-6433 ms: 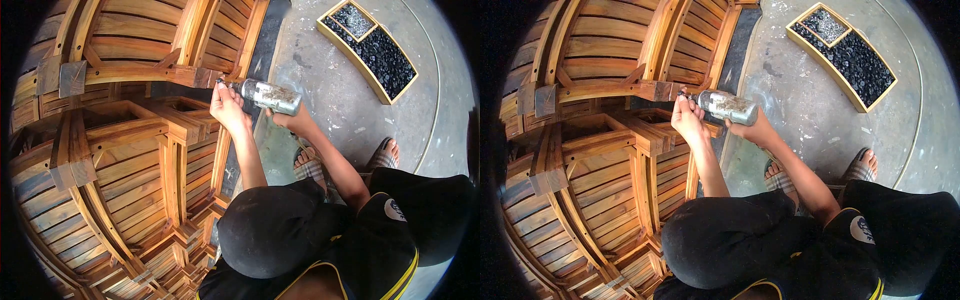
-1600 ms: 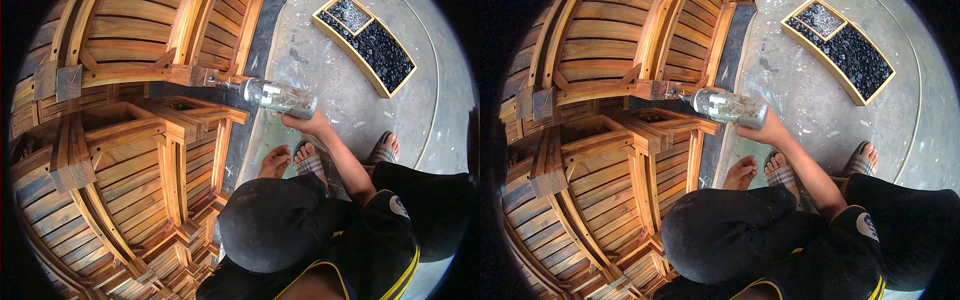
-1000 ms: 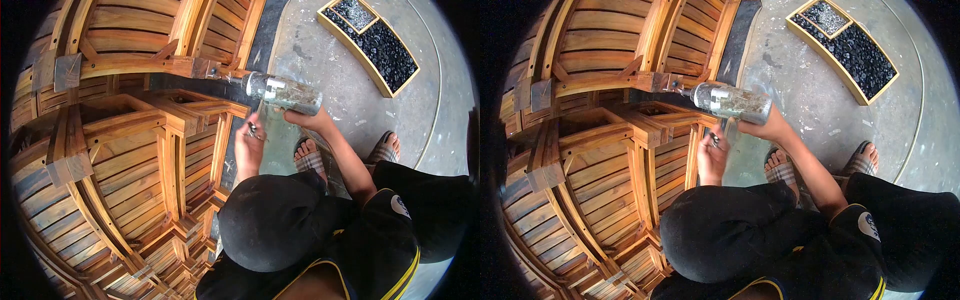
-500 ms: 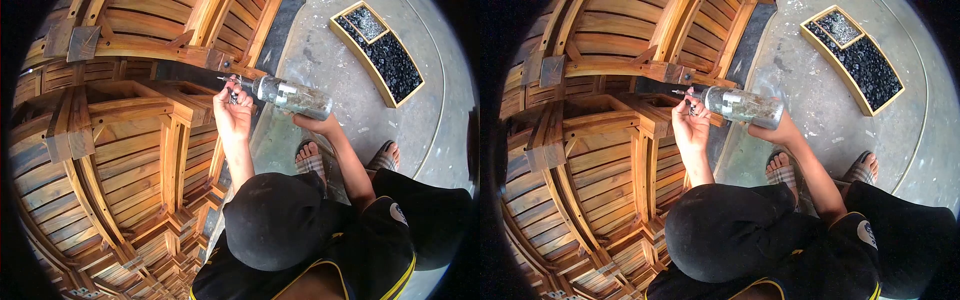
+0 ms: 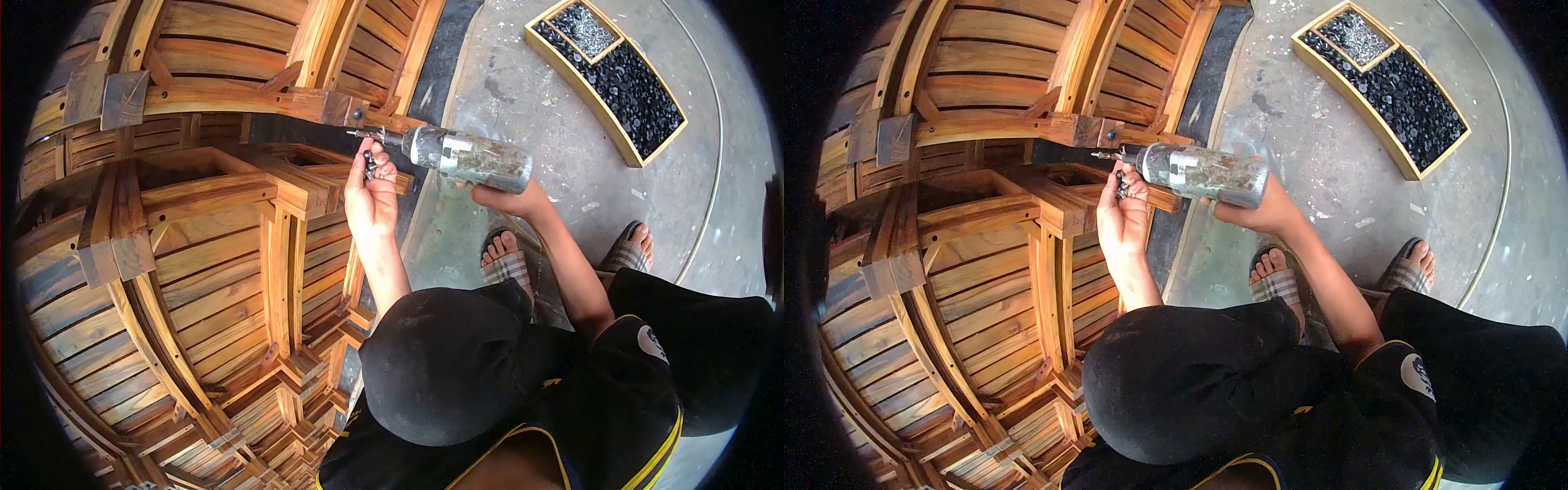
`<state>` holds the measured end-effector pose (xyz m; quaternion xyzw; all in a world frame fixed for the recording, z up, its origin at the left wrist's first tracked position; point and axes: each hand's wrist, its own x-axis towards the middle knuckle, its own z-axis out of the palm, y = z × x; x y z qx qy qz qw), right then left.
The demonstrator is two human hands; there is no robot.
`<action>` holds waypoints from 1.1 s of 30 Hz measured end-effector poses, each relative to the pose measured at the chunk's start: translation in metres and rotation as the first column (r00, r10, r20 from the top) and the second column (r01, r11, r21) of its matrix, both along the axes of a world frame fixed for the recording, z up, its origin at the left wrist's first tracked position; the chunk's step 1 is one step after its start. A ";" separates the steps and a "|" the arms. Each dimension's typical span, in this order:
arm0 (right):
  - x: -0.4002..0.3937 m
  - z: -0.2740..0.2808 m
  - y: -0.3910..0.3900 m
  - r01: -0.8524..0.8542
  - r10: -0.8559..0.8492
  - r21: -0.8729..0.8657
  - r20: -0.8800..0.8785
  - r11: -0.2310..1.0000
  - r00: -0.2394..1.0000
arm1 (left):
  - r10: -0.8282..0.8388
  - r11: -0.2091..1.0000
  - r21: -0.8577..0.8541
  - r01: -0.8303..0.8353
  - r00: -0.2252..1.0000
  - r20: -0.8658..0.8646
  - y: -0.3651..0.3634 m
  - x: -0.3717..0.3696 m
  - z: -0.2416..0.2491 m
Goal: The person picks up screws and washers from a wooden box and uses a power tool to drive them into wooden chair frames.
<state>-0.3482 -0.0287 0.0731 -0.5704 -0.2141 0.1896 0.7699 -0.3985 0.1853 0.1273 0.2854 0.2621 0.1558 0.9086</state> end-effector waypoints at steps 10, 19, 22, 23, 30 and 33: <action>-0.003 -0.024 0.001 -0.053 0.049 -0.055 -0.057 0.997 0.997 | -0.010 1.000 0.023 0.008 0.996 0.086 0.002 -0.003 0.005; -0.002 -0.011 -0.003 -0.040 0.049 -0.143 0.057 0.989 0.997 | -0.019 0.997 0.073 0.009 0.990 0.137 0.002 0.007 0.027; -0.004 -0.014 -0.003 -0.030 0.046 -0.178 0.089 0.984 0.995 | -0.051 0.997 0.059 0.043 0.989 0.140 0.004 0.008 0.033; -0.004 -0.016 -0.003 -0.025 0.045 -0.206 0.092 0.978 0.995 | -0.085 0.996 0.047 0.079 0.985 0.148 0.004 0.007 0.033; -0.004 -0.014 -0.004 -0.068 0.054 -0.195 -0.077 0.978 0.996 | -0.100 0.991 0.101 0.089 0.989 0.106 0.000 0.008 0.036; -0.004 -0.013 -0.005 -0.069 0.063 -0.237 -0.033 0.969 0.997 | -0.125 0.981 0.154 0.115 0.991 0.054 0.004 0.006 0.038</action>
